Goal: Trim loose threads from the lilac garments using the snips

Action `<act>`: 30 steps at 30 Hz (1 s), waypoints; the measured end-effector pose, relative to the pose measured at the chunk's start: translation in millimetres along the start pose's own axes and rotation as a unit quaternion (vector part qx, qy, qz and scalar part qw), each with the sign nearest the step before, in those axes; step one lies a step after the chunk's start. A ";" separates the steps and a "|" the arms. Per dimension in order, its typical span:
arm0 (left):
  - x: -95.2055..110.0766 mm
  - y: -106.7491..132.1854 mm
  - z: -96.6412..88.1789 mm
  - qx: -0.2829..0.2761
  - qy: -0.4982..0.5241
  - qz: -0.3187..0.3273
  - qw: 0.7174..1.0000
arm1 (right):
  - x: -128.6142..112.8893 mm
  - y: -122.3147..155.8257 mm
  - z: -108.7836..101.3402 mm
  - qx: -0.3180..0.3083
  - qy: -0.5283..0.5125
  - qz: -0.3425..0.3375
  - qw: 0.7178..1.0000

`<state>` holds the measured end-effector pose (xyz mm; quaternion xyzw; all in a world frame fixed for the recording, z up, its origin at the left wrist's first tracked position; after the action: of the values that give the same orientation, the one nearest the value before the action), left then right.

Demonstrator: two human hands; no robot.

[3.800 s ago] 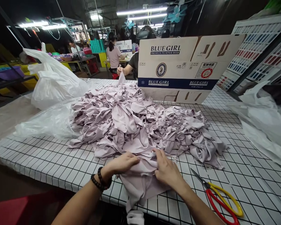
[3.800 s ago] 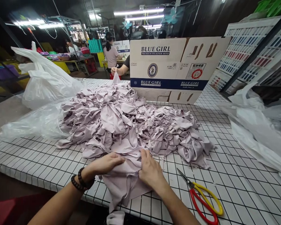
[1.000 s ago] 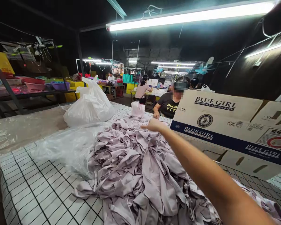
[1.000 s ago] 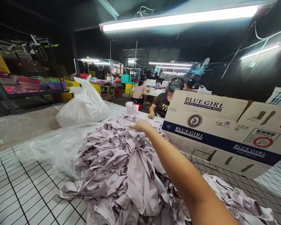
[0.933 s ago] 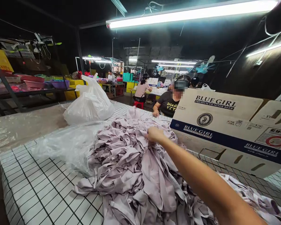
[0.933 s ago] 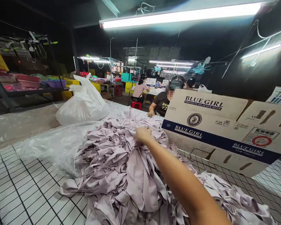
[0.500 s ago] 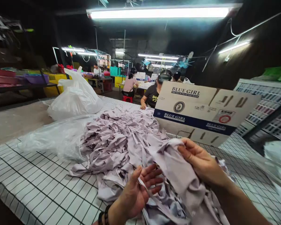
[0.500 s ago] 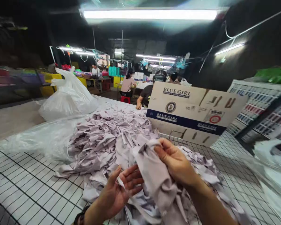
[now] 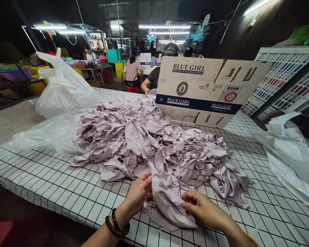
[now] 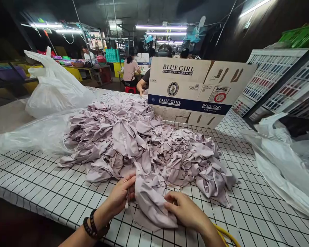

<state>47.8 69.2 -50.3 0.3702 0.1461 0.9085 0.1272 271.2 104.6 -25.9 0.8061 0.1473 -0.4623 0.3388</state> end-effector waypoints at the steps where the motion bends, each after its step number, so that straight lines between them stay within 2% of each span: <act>1: -1.2 0.7 2.1 -0.011 -0.014 -0.006 1.000 | -4.8 -2.2 -1.6 0.031 0.014 -0.011 0.999; 3: -4.2 1.7 7.3 -0.031 -0.033 -0.011 0.999 | -20.7 -12.2 -3.7 0.091 -0.017 -0.051 0.994; 4: -6.1 2.2 9.6 -0.040 -0.040 -0.012 0.998 | -29.3 -20.2 -2.3 0.098 -0.049 -0.068 0.992; 8: -11.1 7.1 10.3 -0.054 -0.077 -0.016 0.995 | -52.3 -57.1 18.4 0.022 -0.132 -0.090 0.987; 11: -0.8 18.6 4.0 -0.035 -0.190 0.031 0.981 | -56.5 -70.3 35.5 -0.041 -0.157 -0.099 0.982; 13: 18.6 31.6 2.6 0.022 -0.319 0.130 0.939 | -57.2 -70.2 40.8 -0.064 -0.164 -0.107 0.979; 15: 43.3 46.3 9.3 0.075 -0.438 0.245 0.862 | -59.7 -65.8 40.7 -0.081 -0.161 -0.112 0.977; 16: 54.2 51.4 15.8 0.069 -0.475 0.279 0.832 | -62.3 -62.6 39.1 -0.090 -0.156 -0.115 0.977; 17: 62.5 53.3 23.1 0.035 -0.499 0.283 0.818 | -65.9 -58.8 36.9 -0.100 -0.148 -0.118 0.977; 19: 71.4 48.8 36.2 -0.081 -0.513 0.209 0.828 | -75.6 -49.9 31.1 -0.125 -0.127 -0.123 0.976; 21: 70.8 38.6 43.6 -0.200 -0.489 0.070 0.846 | -87.0 -40.1 24.7 -0.151 -0.068 -0.130 0.978; 23: 65.3 27.9 44.4 -0.269 -0.451 -0.057 0.849 | -96.7 -31.5 18.8 -0.165 0.023 -0.136 0.977; 26: 54.0 16.3 39.5 -0.292 -0.412 -0.164 0.847 | -103.4 -24.3 13.4 -0.177 0.129 -0.133 0.967; 30: 35.8 14.3 36.1 -0.285 -0.379 -0.230 0.850 | -96.4 -18.3 10.1 -0.189 0.123 -0.111 0.968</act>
<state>46.8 74.3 2.2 0.5888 -0.0979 0.6445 0.4778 203.6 118.3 44.6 0.7567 0.3607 -0.3581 0.4111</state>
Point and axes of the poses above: each hand's wrist, its own y-axis away from the middle knuckle, its own z-axis out of the palm, x = y × z, the point moved 3 cm from there along -y, towards the middle knuckle, and after that the axes turned 6 degrees about -x, right-handed, at the moved point
